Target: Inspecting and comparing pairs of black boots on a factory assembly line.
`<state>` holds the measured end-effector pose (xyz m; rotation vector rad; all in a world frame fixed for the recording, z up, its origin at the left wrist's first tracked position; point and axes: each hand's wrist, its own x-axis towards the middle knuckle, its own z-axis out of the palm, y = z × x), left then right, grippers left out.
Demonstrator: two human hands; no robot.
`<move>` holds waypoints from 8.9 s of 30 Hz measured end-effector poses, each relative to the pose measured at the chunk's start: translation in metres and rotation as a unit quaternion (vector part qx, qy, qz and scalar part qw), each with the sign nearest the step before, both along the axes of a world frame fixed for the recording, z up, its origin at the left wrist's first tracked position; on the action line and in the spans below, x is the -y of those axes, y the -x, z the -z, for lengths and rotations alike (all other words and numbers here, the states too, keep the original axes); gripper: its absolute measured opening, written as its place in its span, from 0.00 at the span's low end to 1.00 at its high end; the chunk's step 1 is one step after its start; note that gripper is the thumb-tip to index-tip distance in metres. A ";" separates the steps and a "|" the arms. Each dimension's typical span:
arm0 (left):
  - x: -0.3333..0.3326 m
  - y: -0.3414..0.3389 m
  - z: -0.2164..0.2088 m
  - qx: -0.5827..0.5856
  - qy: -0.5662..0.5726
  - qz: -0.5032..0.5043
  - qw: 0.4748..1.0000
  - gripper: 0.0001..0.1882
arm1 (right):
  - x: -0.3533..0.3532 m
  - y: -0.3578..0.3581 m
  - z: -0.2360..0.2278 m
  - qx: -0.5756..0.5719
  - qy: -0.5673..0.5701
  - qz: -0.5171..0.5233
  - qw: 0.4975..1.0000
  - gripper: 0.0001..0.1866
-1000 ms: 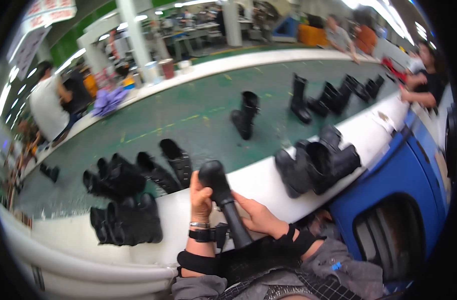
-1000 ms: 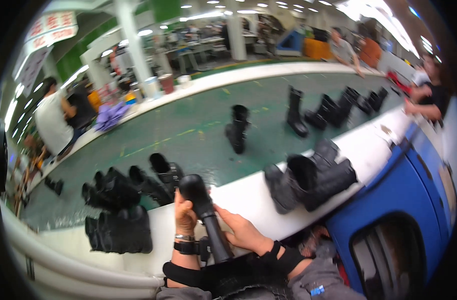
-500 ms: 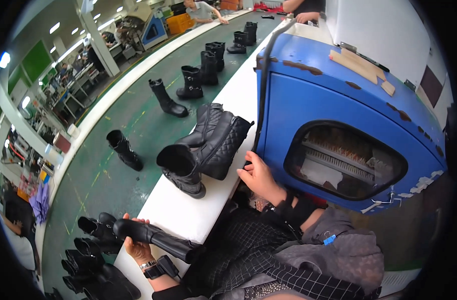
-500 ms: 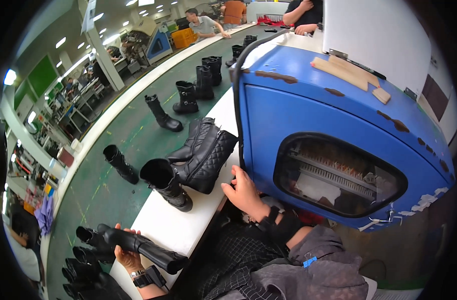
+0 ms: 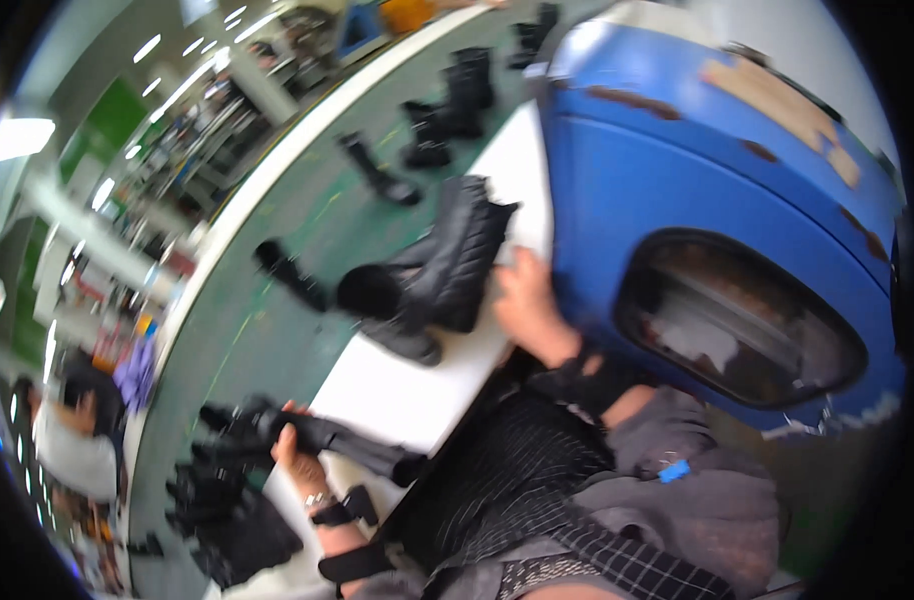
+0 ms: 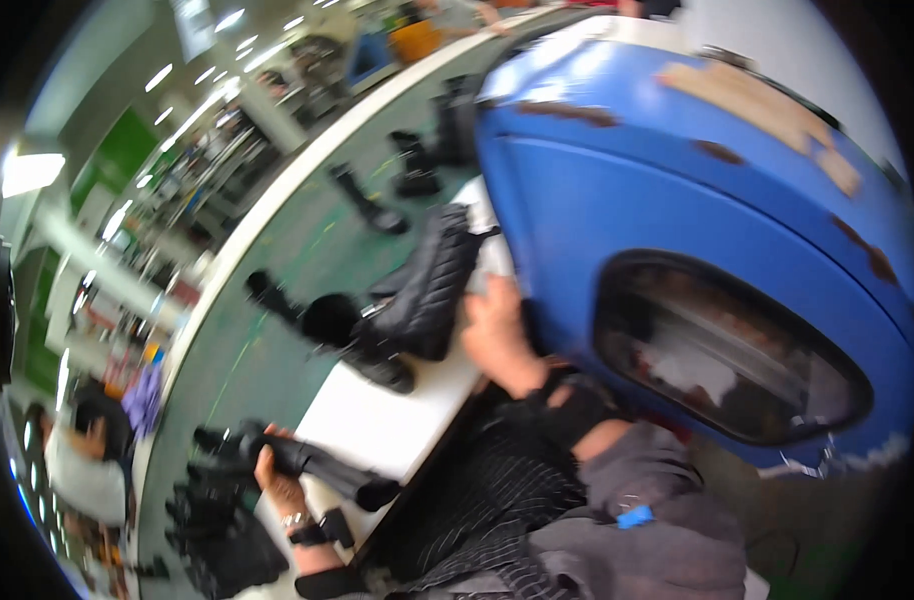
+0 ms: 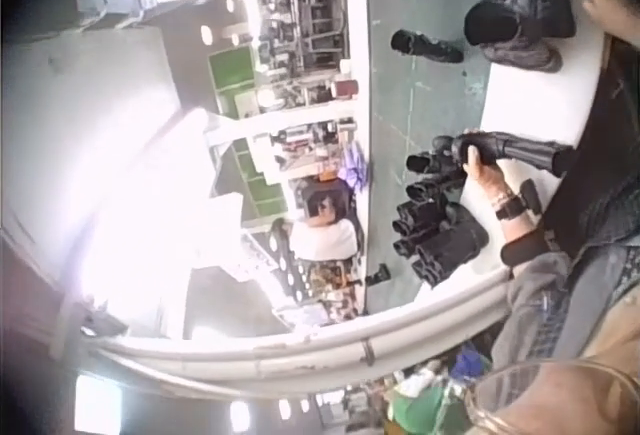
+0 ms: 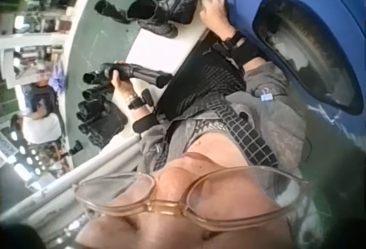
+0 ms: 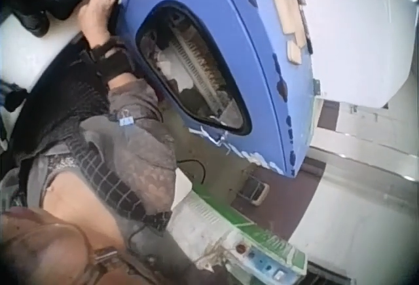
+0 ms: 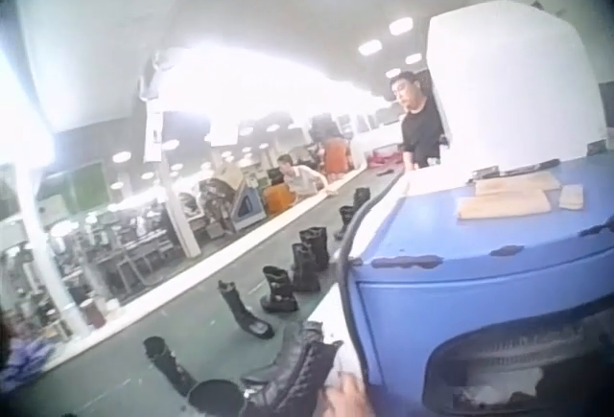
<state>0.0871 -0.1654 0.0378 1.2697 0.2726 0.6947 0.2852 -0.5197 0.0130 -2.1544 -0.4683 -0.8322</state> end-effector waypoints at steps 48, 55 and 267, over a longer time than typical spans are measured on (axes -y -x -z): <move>0.036 0.135 0.014 0.057 0.262 -0.178 0.947 0.09 | -0.182 0.110 -0.185 -0.116 0.183 -0.404 0.889 0.26; 0.060 0.101 0.011 -0.075 0.259 -0.016 0.963 0.11 | -0.199 0.111 -0.107 -0.053 0.140 -0.383 0.912 0.27; 0.123 0.078 0.028 0.206 0.295 -0.123 0.925 0.24 | -0.135 0.166 -0.020 -0.385 -0.477 -0.499 0.612 0.25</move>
